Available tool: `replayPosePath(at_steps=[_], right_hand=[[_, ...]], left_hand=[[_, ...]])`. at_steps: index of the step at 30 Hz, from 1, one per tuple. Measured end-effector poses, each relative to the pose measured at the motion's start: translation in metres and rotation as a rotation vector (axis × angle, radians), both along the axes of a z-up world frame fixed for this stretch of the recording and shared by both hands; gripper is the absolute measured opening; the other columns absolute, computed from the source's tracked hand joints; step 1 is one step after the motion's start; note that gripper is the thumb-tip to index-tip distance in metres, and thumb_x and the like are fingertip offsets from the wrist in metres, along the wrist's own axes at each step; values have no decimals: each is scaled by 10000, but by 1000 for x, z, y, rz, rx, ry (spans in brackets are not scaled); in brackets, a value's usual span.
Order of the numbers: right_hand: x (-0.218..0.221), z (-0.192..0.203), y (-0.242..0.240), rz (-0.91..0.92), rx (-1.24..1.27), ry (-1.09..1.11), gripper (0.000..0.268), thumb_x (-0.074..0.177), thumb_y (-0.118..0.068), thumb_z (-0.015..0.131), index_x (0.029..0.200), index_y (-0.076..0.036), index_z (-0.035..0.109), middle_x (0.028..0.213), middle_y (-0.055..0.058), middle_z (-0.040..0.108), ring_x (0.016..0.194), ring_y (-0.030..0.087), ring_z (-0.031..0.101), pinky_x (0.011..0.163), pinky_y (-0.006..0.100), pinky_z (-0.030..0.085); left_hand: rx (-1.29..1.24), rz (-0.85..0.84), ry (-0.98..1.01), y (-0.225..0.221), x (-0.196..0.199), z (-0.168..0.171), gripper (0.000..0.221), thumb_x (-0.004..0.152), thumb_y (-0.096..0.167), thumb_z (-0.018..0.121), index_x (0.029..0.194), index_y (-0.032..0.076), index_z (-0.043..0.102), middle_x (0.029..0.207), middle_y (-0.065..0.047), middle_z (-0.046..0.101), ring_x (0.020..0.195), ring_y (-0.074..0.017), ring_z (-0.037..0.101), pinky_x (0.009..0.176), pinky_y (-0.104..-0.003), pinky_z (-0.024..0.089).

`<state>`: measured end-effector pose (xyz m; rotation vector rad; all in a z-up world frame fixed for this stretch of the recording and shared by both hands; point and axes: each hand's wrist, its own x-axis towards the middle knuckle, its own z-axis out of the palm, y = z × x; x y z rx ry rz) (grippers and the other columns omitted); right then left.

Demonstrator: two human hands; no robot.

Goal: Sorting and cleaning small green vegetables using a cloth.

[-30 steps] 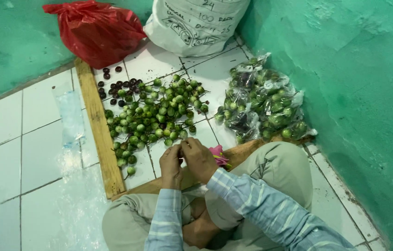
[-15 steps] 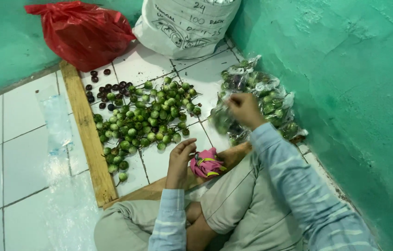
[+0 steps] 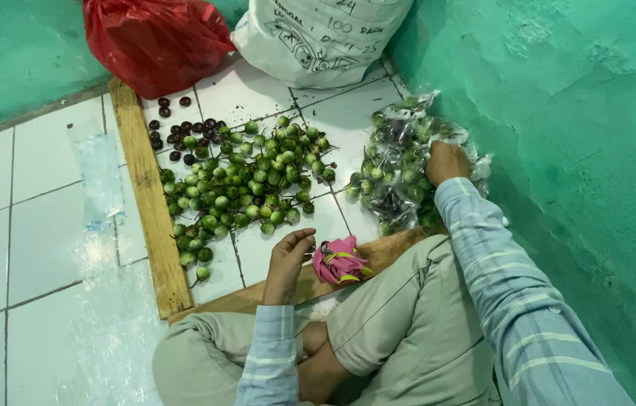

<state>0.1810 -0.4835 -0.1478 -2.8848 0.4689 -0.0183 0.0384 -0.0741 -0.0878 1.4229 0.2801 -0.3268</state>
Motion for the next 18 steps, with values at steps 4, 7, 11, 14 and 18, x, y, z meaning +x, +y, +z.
replayPosePath(at_steps=[4, 7, 11, 14, 18], right_hand=[[2, -16, -1, 5, -93, -1, 247, 929, -250, 699, 1025, -37, 777, 1012, 229, 724, 942, 416, 733, 768, 559, 607], [-9, 8, 17, -11, -162, 20, 308, 913, -229, 711, 1075, 30, 753, 1067, 227, 682, 997, 405, 707, 802, 549, 602], [-53, 111, 111, -162, 39, -75, 427, 943, -209, 622, 1209, 124, 649, 1142, 304, 633, 1087, 476, 647, 880, 597, 564], [-84, 123, 175, -36, 124, -49, 323, 929, -161, 612, 1141, 72, 685, 1065, 260, 672, 1004, 452, 706, 818, 563, 597], [-109, 94, 228, 536, 51, 203, 443, 835, -277, 748, 1128, 51, 691, 1008, 264, 683, 960, 477, 714, 747, 561, 618]], left_hand=[[24, -25, -20, 12, -7, 22, 300, 909, 152, 734, 1177, 18, 749, 867, -67, 697, 819, -142, 655, 749, -268, 529], [10, -34, -47, 23, -14, 31, 294, 925, 151, 729, 1187, 17, 744, 869, -61, 692, 826, -133, 636, 766, -270, 517], [85, -41, -92, 40, -25, 59, 279, 919, 143, 744, 1174, 31, 757, 876, -77, 705, 849, -147, 626, 782, -293, 515], [214, -83, -92, 62, -32, 61, 293, 915, 175, 763, 1168, 27, 761, 888, -107, 706, 876, -177, 627, 782, -322, 512], [483, -200, -23, 95, -40, 46, 378, 906, 286, 784, 1184, 33, 758, 934, -172, 735, 903, -230, 675, 787, -386, 545]])
